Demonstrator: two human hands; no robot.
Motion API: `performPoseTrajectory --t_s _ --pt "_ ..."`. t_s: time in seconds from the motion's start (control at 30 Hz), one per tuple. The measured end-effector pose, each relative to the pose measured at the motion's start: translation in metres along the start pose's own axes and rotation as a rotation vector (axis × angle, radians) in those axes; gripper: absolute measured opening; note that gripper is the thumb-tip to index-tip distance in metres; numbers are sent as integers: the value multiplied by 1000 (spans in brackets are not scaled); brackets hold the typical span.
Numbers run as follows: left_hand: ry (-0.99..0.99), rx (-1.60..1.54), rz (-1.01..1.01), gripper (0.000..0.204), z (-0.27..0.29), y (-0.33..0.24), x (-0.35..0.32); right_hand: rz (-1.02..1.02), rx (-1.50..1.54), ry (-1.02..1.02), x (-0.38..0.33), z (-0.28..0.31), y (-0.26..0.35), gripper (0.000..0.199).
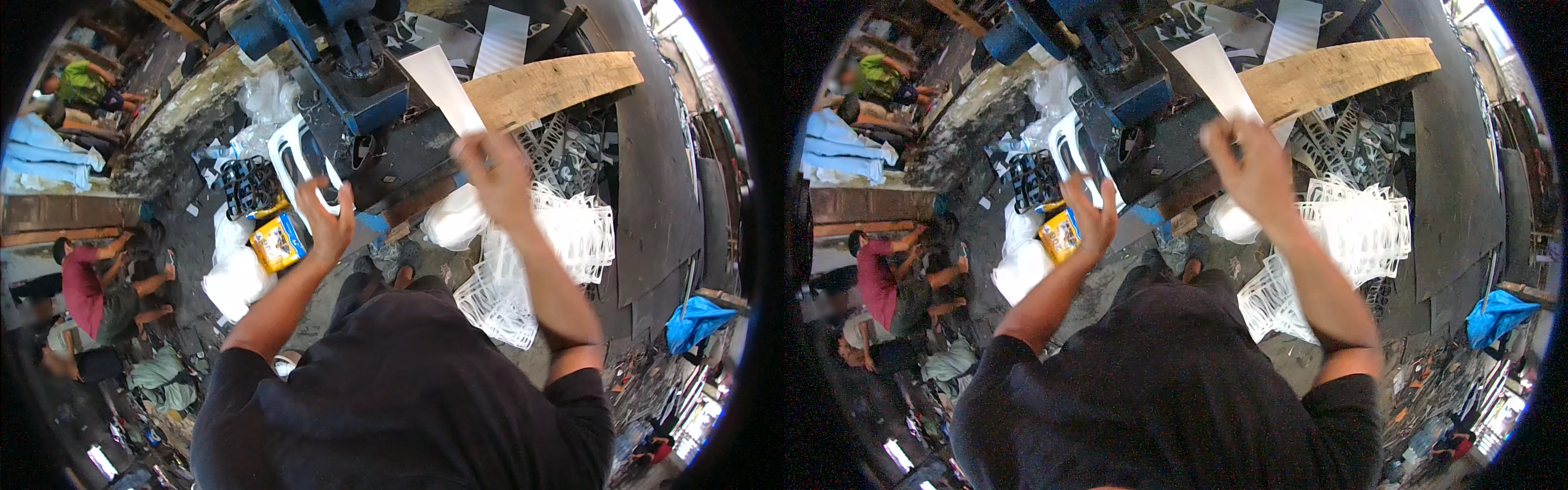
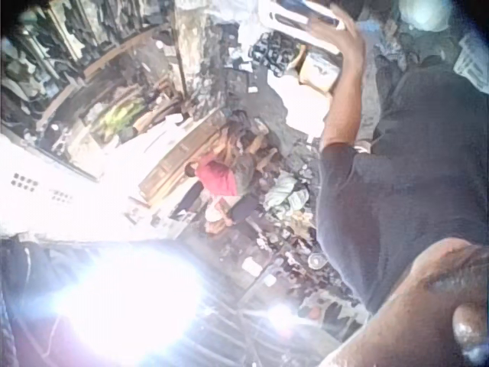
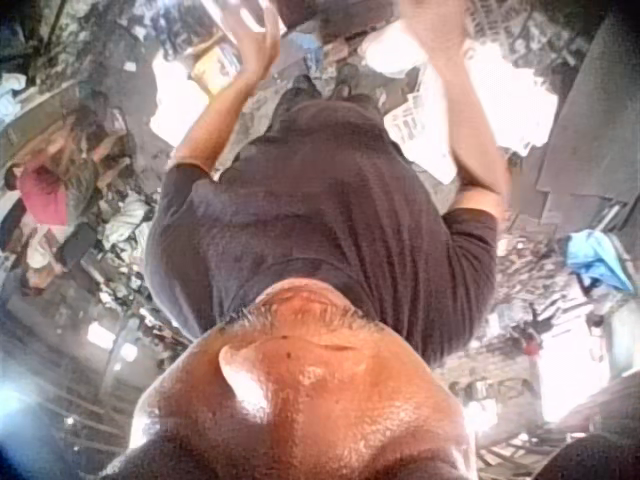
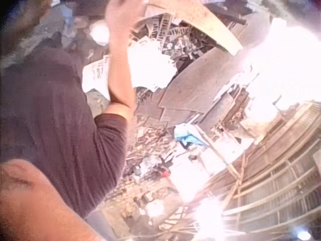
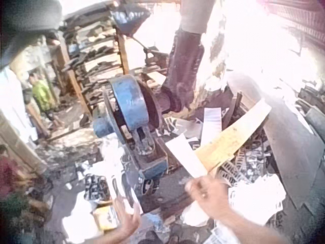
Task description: The person places white foam sheets onto a hydraulic press, operates the press to cut shapes, removes the cut pieces, and stacks them. The person repeats this process multiple times, handling the sheets and cut pieces by hand.
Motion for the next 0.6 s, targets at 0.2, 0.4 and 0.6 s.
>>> performPoseTrajectory --t_s 0.2,0.4,0.6 --pt "515 415 -93 57 -25 48 -39 -953 779 420 -120 -172 -60 37" --pt "742 306 -3 34 -9 71 -51 -1064 1172 295 -114 -217 -61 55" --pt "650 -302 933 70 7 92 -50 -1118 1273 203 -144 -224 -41 56"
Point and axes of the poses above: each hand's wrist, its own x-axis towards the middle knuckle, its own z-axis out of the back of the hand, y = z × x, the point moved 1 cm from there along x, towards the middle knuckle, and after that the axes turned 13 degrees about -x, right-handed, at the moved point
